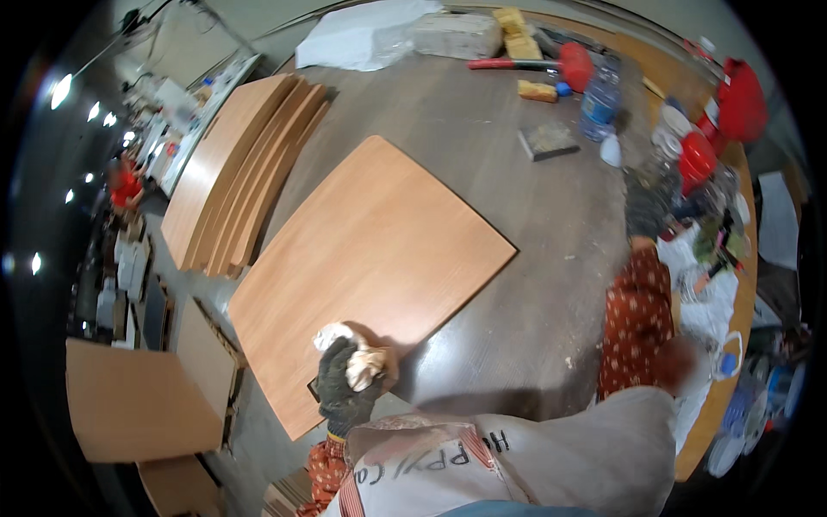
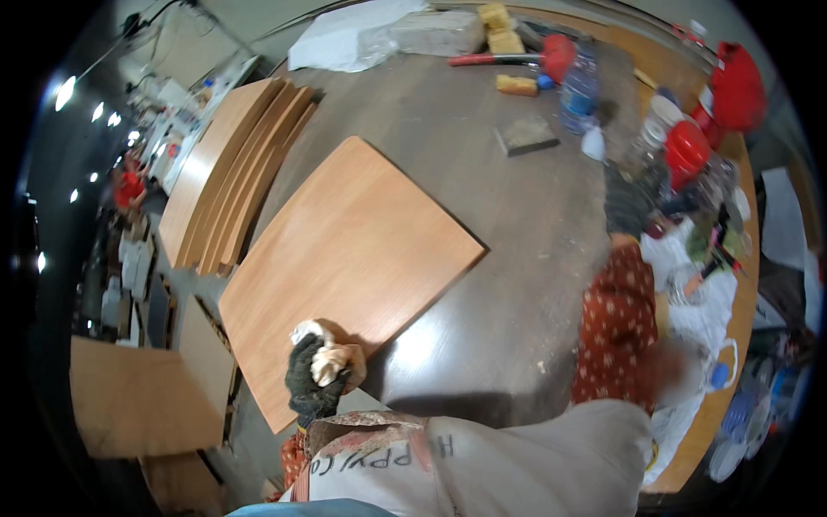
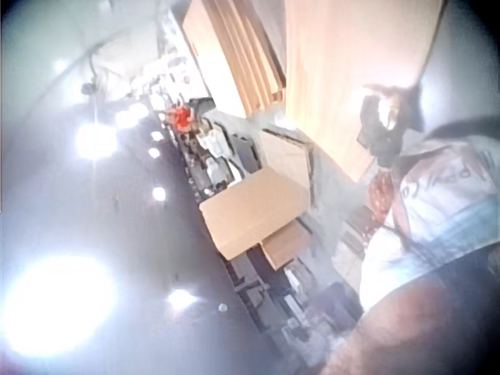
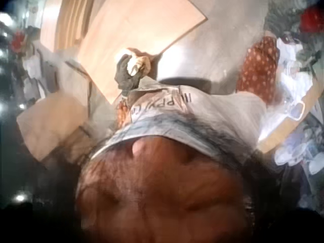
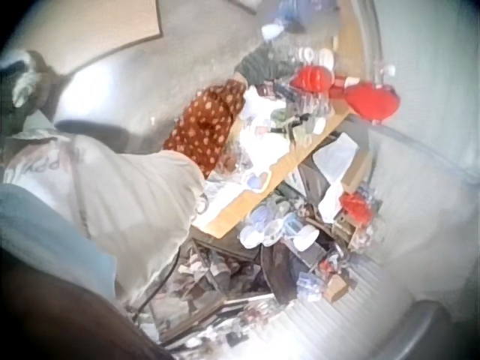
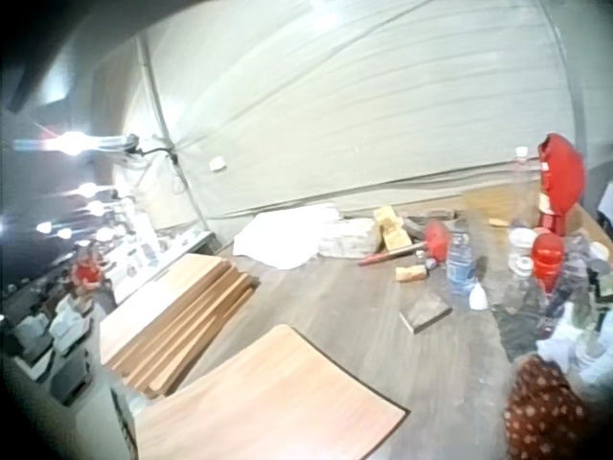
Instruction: The person wipes a wooden board with a cloth and a liquid from a bottle, then uses a sanding block to rub the surface of the board.
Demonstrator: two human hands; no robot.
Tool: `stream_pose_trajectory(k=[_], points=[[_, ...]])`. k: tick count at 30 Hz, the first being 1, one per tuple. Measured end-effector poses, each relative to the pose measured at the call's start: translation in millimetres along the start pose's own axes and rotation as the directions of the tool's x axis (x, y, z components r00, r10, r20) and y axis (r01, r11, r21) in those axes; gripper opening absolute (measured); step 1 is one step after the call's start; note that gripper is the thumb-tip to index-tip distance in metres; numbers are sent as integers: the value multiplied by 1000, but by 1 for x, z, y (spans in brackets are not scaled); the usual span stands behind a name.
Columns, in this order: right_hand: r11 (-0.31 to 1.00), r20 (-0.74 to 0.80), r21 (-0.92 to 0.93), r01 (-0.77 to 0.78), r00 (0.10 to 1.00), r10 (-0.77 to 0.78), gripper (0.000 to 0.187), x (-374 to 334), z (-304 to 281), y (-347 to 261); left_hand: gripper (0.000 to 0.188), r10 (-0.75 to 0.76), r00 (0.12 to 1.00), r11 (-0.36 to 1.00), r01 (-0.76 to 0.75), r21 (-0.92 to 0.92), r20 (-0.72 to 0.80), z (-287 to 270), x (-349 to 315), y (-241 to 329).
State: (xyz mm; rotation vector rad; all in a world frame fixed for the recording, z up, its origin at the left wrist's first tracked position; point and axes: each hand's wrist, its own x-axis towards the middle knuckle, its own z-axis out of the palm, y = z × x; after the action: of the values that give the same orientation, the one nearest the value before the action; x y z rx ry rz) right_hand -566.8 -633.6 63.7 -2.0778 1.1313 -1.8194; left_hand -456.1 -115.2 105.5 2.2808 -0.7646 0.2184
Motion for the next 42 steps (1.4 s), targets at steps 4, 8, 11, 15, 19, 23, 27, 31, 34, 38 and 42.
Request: stream_pose_trajectory(k=[4, 8, 11, 15, 19, 23, 27, 31, 34, 38, 42], points=[[988, -156, 83, 129, 981, -115, 64, 1, -2, -63, 39, 267, 953, 862, -302, 406, 143, 15, 17, 7], [791, 123, 470, 391, 859, -497, 63, -24, -8, -139, 46, 416, 853, 892, -450, 44, 315, 21, 26, 5], [669, 253, 571, 475, 674, -694, 62, -36, 0, -162, 46, 215, 953, 974, -225, 23, 214, 18, 20, 5], [728, 291, 497, 472, 700, -652, 61, -13, 57, -137, 54, -237, 963, 956, 208, -205, -128, 10, 4, 6], [936, 410, 186, 299, 842, -351, 60, 43, 137, -75, 55, -475, 854, 802, 322, -504, -210, -4, 0, -5], [962, 455, 5, 272, 856, -245, 60, 50, 148, -50, 50, -354, 931, 914, 324, -246, -89, -17, -3, -21], [727, 519, 682, -82, 755, -401, 60, 8, 100, -108, 47, -170, 985, 971, 173, 163, -33, -2, -8, -40], [601, 532, 712, 363, 279, -799, 70, -30, 38, -190, 37, -366, 927, 893, 326, -309, -81, 42, 4, -67], [357, 422, 697, 623, 47, -905, 68, -54, 7, -229, 32, -124, 992, 971, 114, -212, -33, 70, 6, -70], [160, 309, 704, 692, -97, -946, 50, -74, -12, -247, 28, -181, 979, 935, 200, -293, 89, 106, 1, -40], [-29, 207, 682, 731, -230, -951, 50, -78, -26, -247, 50, -244, 957, 941, 195, 275, 156, 125, -3, -24]])
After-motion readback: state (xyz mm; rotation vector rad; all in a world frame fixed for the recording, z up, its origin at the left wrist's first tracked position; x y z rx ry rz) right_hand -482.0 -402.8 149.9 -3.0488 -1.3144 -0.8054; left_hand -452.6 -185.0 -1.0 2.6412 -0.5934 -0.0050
